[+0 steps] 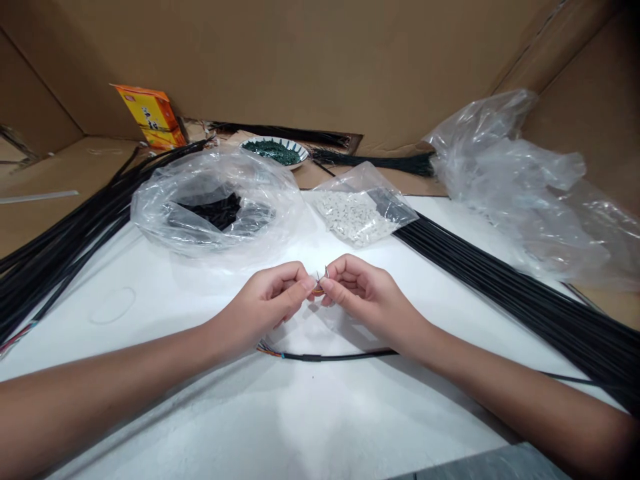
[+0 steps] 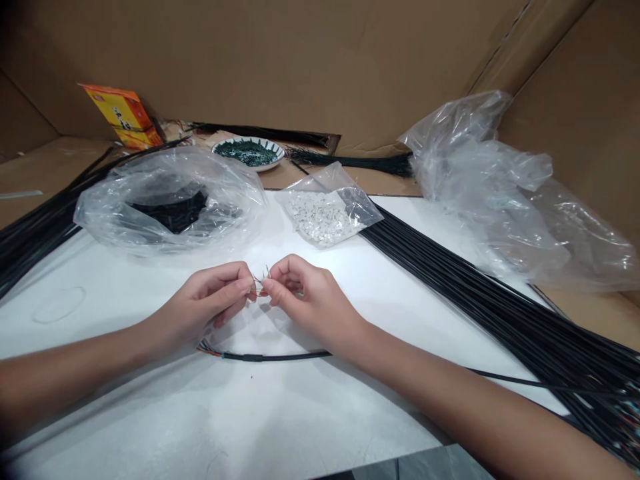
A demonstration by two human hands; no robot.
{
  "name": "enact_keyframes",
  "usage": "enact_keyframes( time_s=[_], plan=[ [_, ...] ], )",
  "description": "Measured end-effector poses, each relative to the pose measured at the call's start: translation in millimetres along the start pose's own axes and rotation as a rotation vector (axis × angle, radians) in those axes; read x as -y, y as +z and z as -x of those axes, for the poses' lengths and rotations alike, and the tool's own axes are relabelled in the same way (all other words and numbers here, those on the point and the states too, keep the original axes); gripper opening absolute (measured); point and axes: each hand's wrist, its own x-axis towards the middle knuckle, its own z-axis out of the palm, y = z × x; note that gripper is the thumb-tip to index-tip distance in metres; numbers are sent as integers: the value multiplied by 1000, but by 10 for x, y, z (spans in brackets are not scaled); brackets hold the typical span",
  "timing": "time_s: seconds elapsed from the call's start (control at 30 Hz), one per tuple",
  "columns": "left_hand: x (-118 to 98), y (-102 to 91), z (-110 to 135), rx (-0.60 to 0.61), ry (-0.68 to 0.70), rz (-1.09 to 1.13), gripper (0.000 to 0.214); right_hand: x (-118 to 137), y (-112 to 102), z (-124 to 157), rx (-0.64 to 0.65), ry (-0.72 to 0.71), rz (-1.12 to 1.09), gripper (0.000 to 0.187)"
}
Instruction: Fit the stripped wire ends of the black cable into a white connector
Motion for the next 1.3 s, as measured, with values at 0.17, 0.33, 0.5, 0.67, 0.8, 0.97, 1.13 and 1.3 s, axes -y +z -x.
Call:
enact_keyframes(
  time_s=[0.17, 0.33, 0.5, 0.67, 0.8, 0.97, 1.13, 1.3],
  plan=[
    [5, -1, -5, -6, 30, -17, 37, 12, 5, 20, -6, -42, 89, 28],
    [-6, -1, -13, -22, 42, -51, 34, 9, 0, 32, 25, -21, 5, 29],
    [-7, 1, -23, -33, 56, -79, 30, 10, 2, 12, 45, 12, -56, 28],
    [2, 9, -34, -35, 65, -76, 30, 16, 9, -3, 18, 10, -81, 28],
    [-3, 12, -28, -32, 88, -102, 26, 10, 8, -16, 27, 29, -98, 27],
    [-19, 11, -28, -42, 95, -151, 25, 2, 2, -16, 34, 62, -107, 29],
    [-43, 12, -12, -52, 109, -208, 27, 29, 5, -9, 25, 75, -105, 28],
    [-40, 8, -9, -52, 167, -308, 29, 51, -1, -25, 44, 79, -88, 26]
  ],
)
